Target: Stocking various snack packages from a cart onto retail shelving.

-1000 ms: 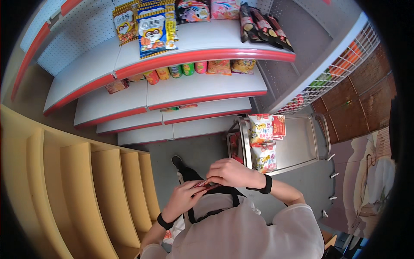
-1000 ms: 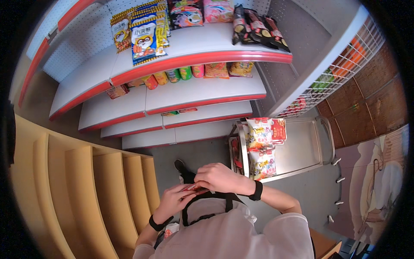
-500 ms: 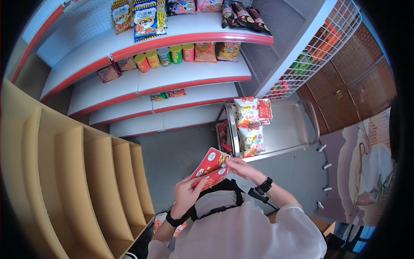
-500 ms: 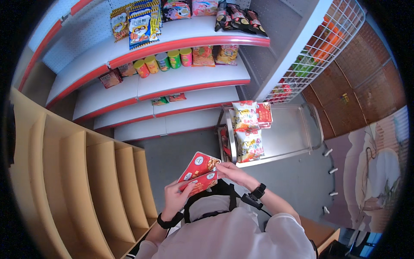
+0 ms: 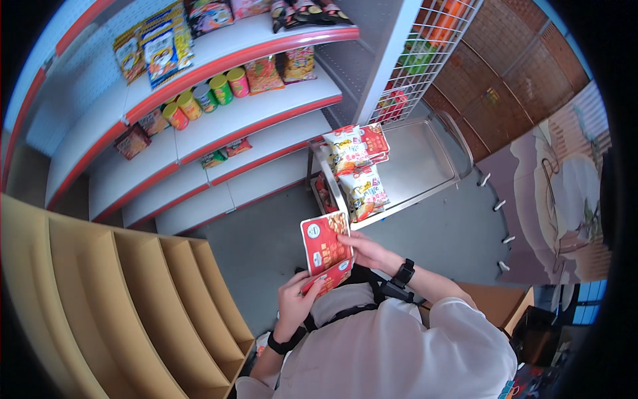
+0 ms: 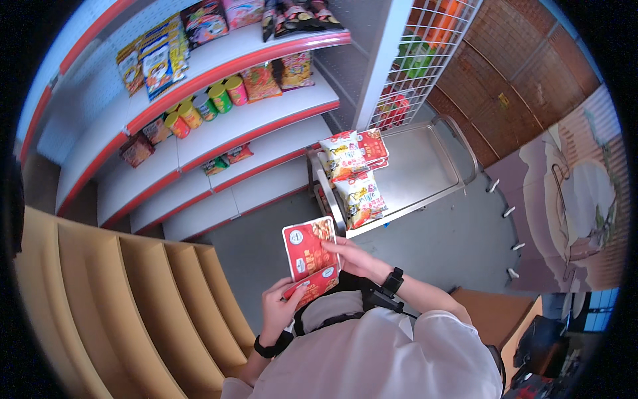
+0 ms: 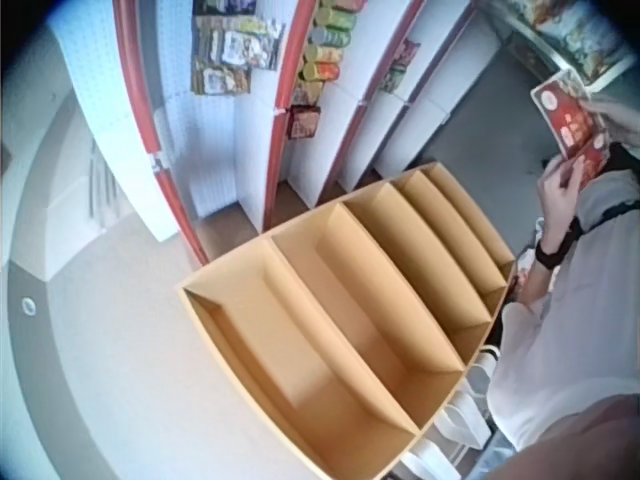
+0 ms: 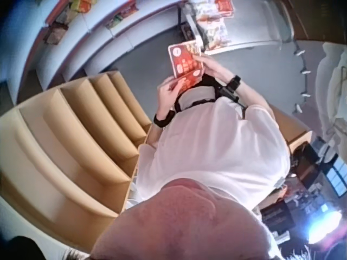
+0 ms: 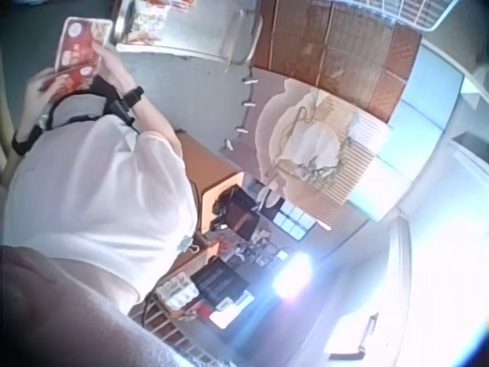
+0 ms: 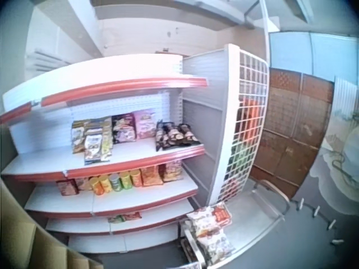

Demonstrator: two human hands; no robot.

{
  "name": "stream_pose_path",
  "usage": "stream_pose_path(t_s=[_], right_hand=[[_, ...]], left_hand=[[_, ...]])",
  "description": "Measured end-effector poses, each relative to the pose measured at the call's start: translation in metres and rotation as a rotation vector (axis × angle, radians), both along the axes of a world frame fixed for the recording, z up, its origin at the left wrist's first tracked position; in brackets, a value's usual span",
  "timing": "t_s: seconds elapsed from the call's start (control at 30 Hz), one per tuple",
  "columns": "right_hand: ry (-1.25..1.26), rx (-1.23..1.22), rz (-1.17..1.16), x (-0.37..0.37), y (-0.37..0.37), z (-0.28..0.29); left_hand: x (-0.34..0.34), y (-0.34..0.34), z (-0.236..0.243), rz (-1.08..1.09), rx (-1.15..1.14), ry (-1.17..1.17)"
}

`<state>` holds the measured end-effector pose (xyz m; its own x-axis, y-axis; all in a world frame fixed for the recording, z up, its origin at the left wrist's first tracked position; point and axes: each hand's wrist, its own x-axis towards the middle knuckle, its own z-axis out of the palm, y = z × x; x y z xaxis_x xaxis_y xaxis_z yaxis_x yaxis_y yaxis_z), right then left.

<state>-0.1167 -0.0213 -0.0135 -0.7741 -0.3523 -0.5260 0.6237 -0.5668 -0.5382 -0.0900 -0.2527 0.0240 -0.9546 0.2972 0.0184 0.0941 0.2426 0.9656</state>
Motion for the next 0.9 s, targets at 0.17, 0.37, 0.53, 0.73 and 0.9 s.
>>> stream_pose_path(t_s=[0.17,0.37,0.53,0.73,0.9], right_hand=[[0.035,0.018,-0.274,-0.033,0.078,-0.007],[0.122,0.395,-0.395,-0.087,0.221,-0.017],[0.174,0.746,-0.392,-0.15,0.329,-0.086],[0.225,0.858,-0.288,-0.228,0.366,-0.156],[0.245,0.835,-0.237,-0.264,0.362,-0.186]], left_hand=[[-0.01,0.031,-0.003,0.113,-0.097,-0.044],[-0.036,0.079,-0.011,0.295,-0.175,-0.131],[-0.036,0.145,-0.007,0.512,-0.081,-0.314],[-0.024,0.212,0.006,0.605,-0.171,-0.317],[-0.011,0.238,0.017,0.755,-0.151,-0.37]])
